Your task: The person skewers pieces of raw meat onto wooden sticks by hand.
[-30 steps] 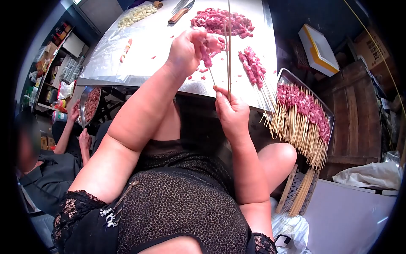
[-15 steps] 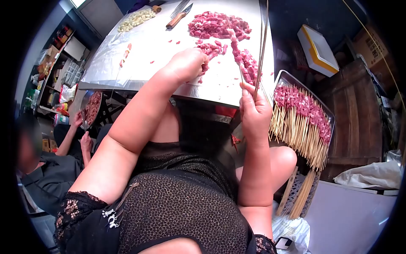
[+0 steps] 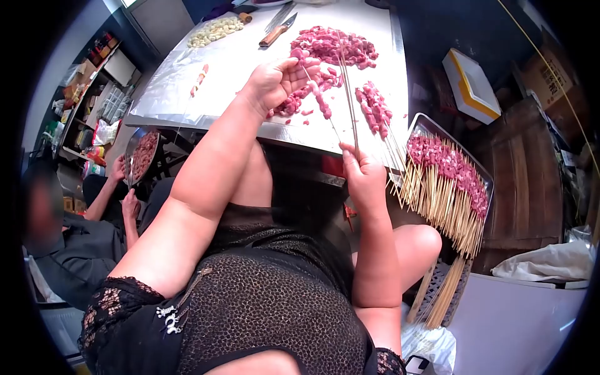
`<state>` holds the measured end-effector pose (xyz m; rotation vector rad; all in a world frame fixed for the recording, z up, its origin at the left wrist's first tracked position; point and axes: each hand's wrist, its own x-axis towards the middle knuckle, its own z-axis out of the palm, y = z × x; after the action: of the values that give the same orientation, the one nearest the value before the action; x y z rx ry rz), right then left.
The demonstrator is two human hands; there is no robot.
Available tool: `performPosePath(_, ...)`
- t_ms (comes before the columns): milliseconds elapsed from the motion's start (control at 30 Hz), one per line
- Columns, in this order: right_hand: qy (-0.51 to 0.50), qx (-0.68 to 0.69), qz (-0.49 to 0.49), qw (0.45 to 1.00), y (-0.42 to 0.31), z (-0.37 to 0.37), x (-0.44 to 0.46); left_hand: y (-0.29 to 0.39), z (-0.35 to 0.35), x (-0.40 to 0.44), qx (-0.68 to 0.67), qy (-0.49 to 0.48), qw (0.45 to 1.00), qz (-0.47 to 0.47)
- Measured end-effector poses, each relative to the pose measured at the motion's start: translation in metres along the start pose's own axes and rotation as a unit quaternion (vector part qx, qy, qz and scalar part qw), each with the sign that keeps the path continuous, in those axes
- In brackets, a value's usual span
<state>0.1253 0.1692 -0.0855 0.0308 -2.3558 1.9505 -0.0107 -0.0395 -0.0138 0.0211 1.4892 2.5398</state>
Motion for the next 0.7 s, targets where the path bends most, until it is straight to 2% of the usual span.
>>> performPosePath(100, 0.012, 0.015, 0.019, 1.0, 0.0023, 0.0012, -0.0014, 0.0025, 0.0028, -0.0018, -0.074, -0.035, 0.996, -0.039)
performPosePath(133, 0.016, 0.015, 0.02, 1.0, 0.0028, 0.0013, -0.0016, 0.0011, 0.0047, -0.0023, -0.074, -0.035, 0.996, -0.04)
performPosePath(200, 0.017, 0.003, 0.014, 1.0, 0.0032, 0.0015, -0.0021, -0.0021, 0.0104, -0.0035, 0.017, 0.01, 1.0, 0.001)
performPosePath(433, 0.051, -0.056, -0.023, 0.997, -0.0014, 0.0087, -0.0028, -0.0009, 0.0069, -0.0007, -0.025, 0.014, 1.0, -0.011)
performPosePath(600, 0.034, -0.026, -0.005, 0.999, 0.0012, 0.0048, 0.0014, -0.0011, 0.0051, -0.0027, -0.011, -0.011, 1.0, -0.017)
performPosePath(700, 0.039, -0.011, -0.014, 0.999, 0.0026, 0.006, 0.0034, -0.001, 0.0111, -0.0064, -0.061, -0.006, 0.998, -0.023)
